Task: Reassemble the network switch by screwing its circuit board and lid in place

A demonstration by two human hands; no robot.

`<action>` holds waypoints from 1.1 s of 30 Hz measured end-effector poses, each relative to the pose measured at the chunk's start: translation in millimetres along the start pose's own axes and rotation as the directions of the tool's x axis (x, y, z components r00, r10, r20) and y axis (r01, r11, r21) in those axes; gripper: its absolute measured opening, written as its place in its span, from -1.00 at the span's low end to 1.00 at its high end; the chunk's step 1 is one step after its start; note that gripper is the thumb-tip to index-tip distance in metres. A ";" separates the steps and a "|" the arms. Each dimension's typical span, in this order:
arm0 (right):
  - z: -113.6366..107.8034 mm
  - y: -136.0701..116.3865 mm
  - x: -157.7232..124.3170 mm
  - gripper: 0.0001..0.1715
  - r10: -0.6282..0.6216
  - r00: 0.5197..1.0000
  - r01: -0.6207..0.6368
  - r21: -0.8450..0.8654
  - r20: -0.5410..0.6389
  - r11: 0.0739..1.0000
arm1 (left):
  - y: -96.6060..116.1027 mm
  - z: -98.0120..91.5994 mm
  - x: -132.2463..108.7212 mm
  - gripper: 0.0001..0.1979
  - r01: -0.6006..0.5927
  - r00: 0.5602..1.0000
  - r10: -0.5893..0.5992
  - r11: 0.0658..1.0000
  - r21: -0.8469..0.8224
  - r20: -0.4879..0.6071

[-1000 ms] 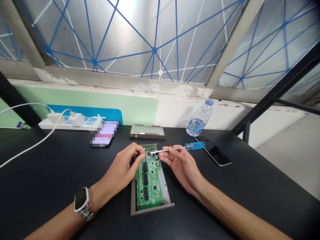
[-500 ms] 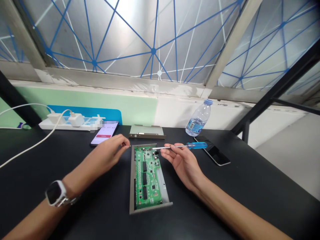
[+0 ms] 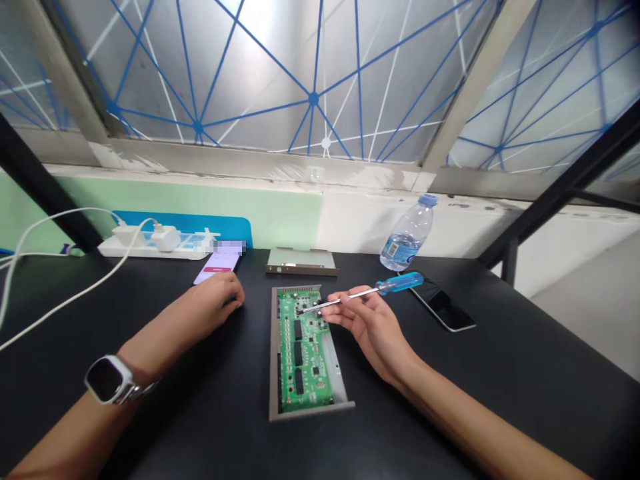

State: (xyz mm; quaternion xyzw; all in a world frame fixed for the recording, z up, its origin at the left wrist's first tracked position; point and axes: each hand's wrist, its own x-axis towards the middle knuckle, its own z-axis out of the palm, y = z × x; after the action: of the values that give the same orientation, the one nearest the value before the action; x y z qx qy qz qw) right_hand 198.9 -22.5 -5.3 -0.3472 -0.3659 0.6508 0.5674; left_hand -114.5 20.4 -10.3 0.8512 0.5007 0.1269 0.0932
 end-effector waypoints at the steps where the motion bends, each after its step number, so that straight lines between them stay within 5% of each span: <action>1: -0.3 0.0 0.1 -0.65 -0.001 1.000 0.001 -0.005 0.000 1.000 | 0.1 -1.1 1.1 -0.84 0.004 1.000 -0.004 1.000 -0.003 0.012; 9: -2.9 0.3 3.2 -0.65 -0.024 1.000 0.024 -0.030 -0.001 0.999 | 12.4 -0.5 -0.7 -0.79 -0.114 0.986 0.099 0.988 -0.103 -0.136; 15: -3.1 -0.9 4.4 -0.59 -0.056 0.998 0.058 -0.077 0.028 0.995 | 42.2 1.8 5.1 -0.71 -0.213 0.974 0.225 0.932 -0.292 0.006; 22: -5.8 -17.2 20.9 -0.63 -0.152 0.974 0.190 -0.236 0.170 0.953 | 54.2 7.4 16.4 -0.73 -0.230 0.971 0.238 0.922 -0.311 -0.012; 29: 32.7 -55.8 60.8 -0.81 -0.062 0.897 0.352 -0.621 0.439 0.701 | 78.4 -1.7 35.0 -0.72 -0.199 0.979 0.163 0.873 -0.444 -0.120; 33: 62.1 -58.2 76.3 -0.89 -0.106 0.849 0.494 -0.709 0.517 0.503 | 82.8 7.3 55.3 -0.72 -0.168 0.985 0.091 0.673 -0.720 -0.145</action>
State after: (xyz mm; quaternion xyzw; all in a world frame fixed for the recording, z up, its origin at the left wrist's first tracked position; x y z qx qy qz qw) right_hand 164.5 53.2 73.0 -0.3551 -0.7910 0.3487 0.3558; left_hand -17.8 28.8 13.2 0.7697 0.3510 0.3632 0.3904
